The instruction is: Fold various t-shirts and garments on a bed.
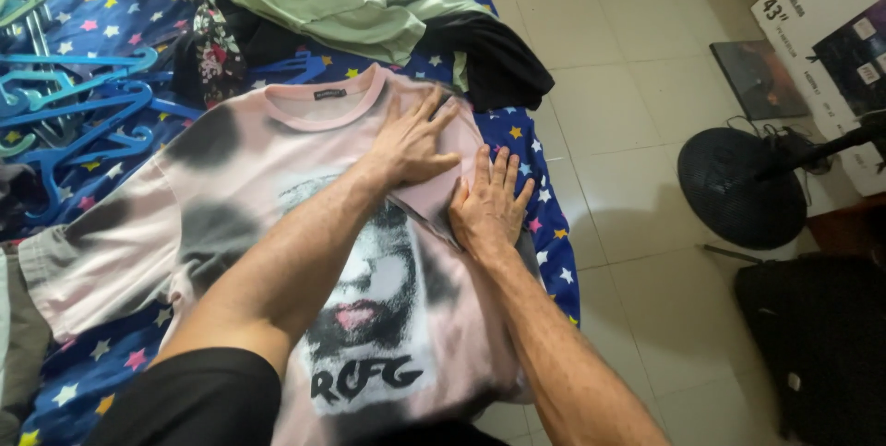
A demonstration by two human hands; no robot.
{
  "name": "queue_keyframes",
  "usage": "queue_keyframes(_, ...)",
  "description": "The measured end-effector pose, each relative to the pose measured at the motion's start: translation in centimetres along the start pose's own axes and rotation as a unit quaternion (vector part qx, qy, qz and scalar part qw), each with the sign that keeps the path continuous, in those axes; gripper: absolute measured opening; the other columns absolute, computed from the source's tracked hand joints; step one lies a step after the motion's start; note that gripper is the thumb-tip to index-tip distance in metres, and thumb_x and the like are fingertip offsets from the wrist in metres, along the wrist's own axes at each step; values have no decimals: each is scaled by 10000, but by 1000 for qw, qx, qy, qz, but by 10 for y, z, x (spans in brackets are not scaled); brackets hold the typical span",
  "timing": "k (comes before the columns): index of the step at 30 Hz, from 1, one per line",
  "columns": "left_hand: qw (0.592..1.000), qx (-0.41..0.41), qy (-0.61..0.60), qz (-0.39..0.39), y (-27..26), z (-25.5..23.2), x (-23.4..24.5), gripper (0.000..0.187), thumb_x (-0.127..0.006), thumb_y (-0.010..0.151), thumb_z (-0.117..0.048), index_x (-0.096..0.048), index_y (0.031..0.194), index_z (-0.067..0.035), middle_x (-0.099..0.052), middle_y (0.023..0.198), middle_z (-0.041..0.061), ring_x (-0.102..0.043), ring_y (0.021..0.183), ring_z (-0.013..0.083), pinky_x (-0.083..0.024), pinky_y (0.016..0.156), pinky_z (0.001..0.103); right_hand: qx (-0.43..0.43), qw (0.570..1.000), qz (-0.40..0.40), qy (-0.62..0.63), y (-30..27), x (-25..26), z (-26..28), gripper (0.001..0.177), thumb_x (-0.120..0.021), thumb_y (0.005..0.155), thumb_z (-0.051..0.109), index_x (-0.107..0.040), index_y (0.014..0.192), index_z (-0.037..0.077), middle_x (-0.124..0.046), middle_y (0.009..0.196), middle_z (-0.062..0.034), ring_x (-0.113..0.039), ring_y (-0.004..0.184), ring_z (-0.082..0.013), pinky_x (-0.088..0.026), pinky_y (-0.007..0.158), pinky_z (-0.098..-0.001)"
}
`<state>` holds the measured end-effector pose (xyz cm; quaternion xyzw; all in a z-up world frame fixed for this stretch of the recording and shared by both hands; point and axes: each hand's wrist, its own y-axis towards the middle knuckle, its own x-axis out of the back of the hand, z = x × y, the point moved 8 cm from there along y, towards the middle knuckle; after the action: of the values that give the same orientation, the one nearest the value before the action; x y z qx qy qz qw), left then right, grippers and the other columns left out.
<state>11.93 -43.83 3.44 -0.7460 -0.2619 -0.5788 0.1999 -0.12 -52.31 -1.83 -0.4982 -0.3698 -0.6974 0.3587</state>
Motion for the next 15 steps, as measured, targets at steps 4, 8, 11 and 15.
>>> queue_keyframes(4, 995, -66, 33, -71, 14, -23, -26, 784, -594, 898, -459, -409, 1570, -101, -286, 1681, 134, -210, 1576, 259, -108, 1271, 545, -4, 1000, 15, -15, 0, 1, -1, 713, -429, 995, 430, -283, 1591, 68, -264, 1643, -237, -189, 1540, -382, -104, 1199, -631)
queue_keyframes(8, 977, -190, -75, -57, 5, -47, -46, 633, -472, 1007, -440, -470, 1534, -89, -375, 1658, 129, -273, 1564, 270, -157, 1259, 553, 7, 998, 44, -38, -2, 1, 4, 784, -438, 949, 455, -225, 1575, 35, -214, 1659, -213, -133, 1543, -362, -70, 1185, -616)
queue_keyframes(11, 974, -201, -103, -27, 1, -42, -45, 675, -412, 1018, -518, -433, 1539, -89, -344, 1644, 141, -251, 1548, 276, -109, 1229, 583, -18, 999, 47, 1, -1, 6, 3, 785, -401, 957, 460, -206, 1604, 62, -194, 1670, -187, -117, 1554, -343, -45, 1211, -604)
queue_keyframes(15, 983, -174, -25, -51, 8, -26, -44, 762, -326, 1034, -613, -351, 1590, -93, -296, 1663, 138, -218, 1562, 263, -39, 1254, 594, -29, 997, 61, 40, 1, 1, 2, 720, -285, 1043, 494, -201, 1618, 69, -152, 1679, -209, -82, 1560, -359, -20, 1216, -611)
